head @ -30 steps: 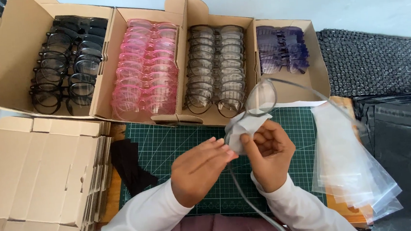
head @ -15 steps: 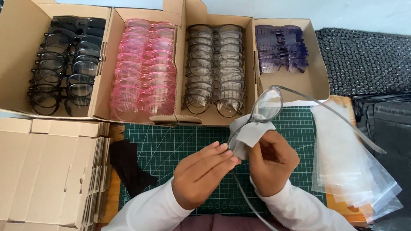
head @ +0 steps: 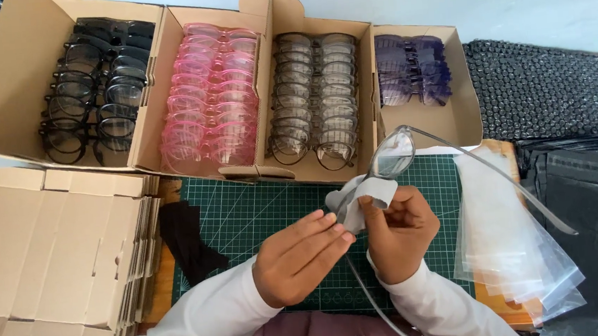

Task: The person picks up a pair of clear-framed glasses from a box, wipes the lenses and frame with a white cloth, and then places the glasses into a small plastic bag. The person handles the glasses and cloth directly with their hands.

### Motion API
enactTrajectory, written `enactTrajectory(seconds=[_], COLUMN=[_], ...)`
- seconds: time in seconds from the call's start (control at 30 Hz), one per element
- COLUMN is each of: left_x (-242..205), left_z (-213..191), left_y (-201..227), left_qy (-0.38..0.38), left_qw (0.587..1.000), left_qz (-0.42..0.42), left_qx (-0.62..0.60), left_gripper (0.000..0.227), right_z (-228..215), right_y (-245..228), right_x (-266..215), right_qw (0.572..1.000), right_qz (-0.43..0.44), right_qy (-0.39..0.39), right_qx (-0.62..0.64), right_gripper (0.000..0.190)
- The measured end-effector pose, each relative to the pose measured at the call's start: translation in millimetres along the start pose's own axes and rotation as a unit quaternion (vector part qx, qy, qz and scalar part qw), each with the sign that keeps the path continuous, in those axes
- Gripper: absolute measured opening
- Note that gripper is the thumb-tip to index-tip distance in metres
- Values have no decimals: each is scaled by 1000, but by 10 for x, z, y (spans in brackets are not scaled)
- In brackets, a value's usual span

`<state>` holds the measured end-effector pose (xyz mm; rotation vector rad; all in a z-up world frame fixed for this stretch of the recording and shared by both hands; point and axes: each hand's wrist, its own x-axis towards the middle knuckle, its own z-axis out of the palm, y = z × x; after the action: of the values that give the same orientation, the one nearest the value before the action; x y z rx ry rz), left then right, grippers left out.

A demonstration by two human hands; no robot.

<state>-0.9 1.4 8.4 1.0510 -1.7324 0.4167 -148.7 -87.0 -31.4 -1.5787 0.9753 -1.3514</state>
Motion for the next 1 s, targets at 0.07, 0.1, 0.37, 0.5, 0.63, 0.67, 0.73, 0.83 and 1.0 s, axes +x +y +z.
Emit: enactTrajectory(seconds=[0.07, 0.1, 0.37, 0.5, 0.63, 0.67, 0.73, 0.83, 1.0], left_x=[-29, -43, -51, -33, -31, -33, -44, -61, -8], left_z=[25, 36, -6, -8, -13, -15, -5, 17, -23], left_y=[-12, -20, -4, 16, -12, -14, -15, -17, -6], left_qy=[8, 16, 8, 45, 65, 61, 59, 69, 42], left_qw=[1000, 1000, 999, 995, 994, 994, 994, 994, 997], left_qz=[-9, -16, -33, -92, -90, -90, -90, -89, -59], left_qx=[8, 18, -16, -12, 0, 2, 4, 10, 9], left_gripper=[15, 21, 14, 20, 19, 21, 23, 25, 21], right_z=[30, 49, 5, -64, -108, -135, -166, -129, -37], right_y=[-79, -118, 6, 51, 118, 178, 228, 133, -40], right_x=[6, 13, 8, -35, 99, 119, 147, 143, 165], right_qw=[1000, 999, 998, 993, 985, 989, 989, 992, 989], right_qz=[-11, -23, -43, -93, -112, -96, -79, -117, -146], right_qy=[-6, -13, 13, 32, 100, 110, 119, 43, 33], right_qx=[-14, -27, -32, -63, -83, -32, 20, 6, -10], right_gripper=[10, 7, 23, 10, 17, 7, 6, 11, 19])
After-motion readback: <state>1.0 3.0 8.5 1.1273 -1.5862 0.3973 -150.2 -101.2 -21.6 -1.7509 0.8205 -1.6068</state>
